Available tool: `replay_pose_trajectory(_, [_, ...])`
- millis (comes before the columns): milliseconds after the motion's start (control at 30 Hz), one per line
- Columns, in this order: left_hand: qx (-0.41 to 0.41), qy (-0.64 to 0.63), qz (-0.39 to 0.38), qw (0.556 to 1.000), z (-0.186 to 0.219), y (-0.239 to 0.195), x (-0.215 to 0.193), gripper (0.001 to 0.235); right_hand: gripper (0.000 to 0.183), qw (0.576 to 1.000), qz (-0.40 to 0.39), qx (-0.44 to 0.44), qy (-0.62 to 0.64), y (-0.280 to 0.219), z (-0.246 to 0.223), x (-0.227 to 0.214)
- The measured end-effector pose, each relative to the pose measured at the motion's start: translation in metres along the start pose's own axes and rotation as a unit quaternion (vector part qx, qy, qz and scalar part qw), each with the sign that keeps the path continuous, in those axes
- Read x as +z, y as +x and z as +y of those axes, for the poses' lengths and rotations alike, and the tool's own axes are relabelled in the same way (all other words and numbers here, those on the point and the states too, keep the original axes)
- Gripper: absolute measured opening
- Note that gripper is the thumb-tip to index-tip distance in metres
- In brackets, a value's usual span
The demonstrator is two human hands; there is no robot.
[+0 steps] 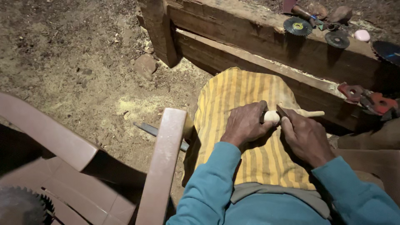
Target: The person sits and sands a turned wooden spindle using a piece of sandpaper. They hold the spindle with one hand and rub the sandpaper along its length with the other, occasionally rotating the object to smooth different sides.
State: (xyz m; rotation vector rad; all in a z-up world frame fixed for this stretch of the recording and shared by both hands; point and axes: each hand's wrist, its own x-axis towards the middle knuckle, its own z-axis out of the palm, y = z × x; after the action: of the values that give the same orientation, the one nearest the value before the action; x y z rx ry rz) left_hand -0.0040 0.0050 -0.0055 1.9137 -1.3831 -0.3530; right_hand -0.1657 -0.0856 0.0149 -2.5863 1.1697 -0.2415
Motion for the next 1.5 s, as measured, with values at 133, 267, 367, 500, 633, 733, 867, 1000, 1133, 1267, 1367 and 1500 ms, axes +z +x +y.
replay_pose_trajectory(133, [0.006, 0.005, 0.000, 1.000, -0.002, 0.002, 0.001, 0.040, 0.035, 0.991, 0.082, -0.091, 0.061, 0.001, 0.008, 0.006])
replay_pose_trajectory(267, [0.012, 0.015, 0.007, 1.000, -0.004, 0.003, 0.004, 0.042, 0.034, 0.998, 0.033, -0.036, 0.034, 0.003, 0.010, 0.007])
replay_pose_trajectory(367, [0.001, 0.030, -0.013, 0.999, -0.004, 0.005, 0.004, 0.042, 0.035, 0.999, 0.019, -0.033, 0.035, 0.003, 0.009, 0.004])
replay_pose_trajectory(500, [-0.006, 0.053, -0.025, 0.998, -0.003, 0.004, 0.003, 0.039, 0.039, 0.994, 0.045, -0.096, 0.041, 0.001, 0.008, 0.003])
replay_pose_trajectory(633, [-0.014, 0.050, -0.037, 0.998, -0.003, 0.007, 0.003, 0.039, 0.051, 0.998, -0.013, -0.062, -0.004, -0.004, 0.006, 0.002])
replay_pose_trajectory(733, [-0.006, 0.058, -0.040, 0.997, -0.004, 0.007, 0.003, 0.038, 0.052, 0.998, -0.033, -0.040, -0.025, -0.005, 0.007, 0.001])
replay_pose_trajectory(867, [0.023, 0.048, -0.022, 0.998, -0.007, 0.006, 0.004, 0.037, 0.048, 0.998, -0.015, -0.049, 0.020, 0.008, 0.013, 0.006])
replay_pose_trajectory(1000, [0.011, 0.034, -0.039, 0.999, -0.004, 0.004, 0.000, 0.036, 0.043, 0.998, -0.061, 0.007, -0.009, 0.020, 0.012, 0.010])
replay_pose_trajectory(1133, [0.029, 0.015, -0.001, 0.999, 0.000, -0.003, -0.007, 0.034, 0.045, 0.996, 0.005, -0.078, 0.029, 0.004, 0.009, 0.003])
replay_pose_trajectory(1267, [0.028, -0.022, 0.003, 0.999, 0.007, -0.010, -0.009, 0.033, 0.048, 0.994, 0.013, -0.096, 0.050, 0.006, 0.004, 0.002])
replay_pose_trajectory(1367, [0.046, -0.028, 0.018, 0.998, 0.011, -0.011, -0.013, 0.034, 0.052, 0.997, -0.063, -0.034, -0.038, 0.006, 0.001, 0.000])
replay_pose_trajectory(1500, [0.031, -0.018, 0.004, 0.999, 0.015, -0.009, -0.011, 0.033, 0.048, 0.997, -0.022, -0.067, 0.010, 0.007, 0.010, 0.002])
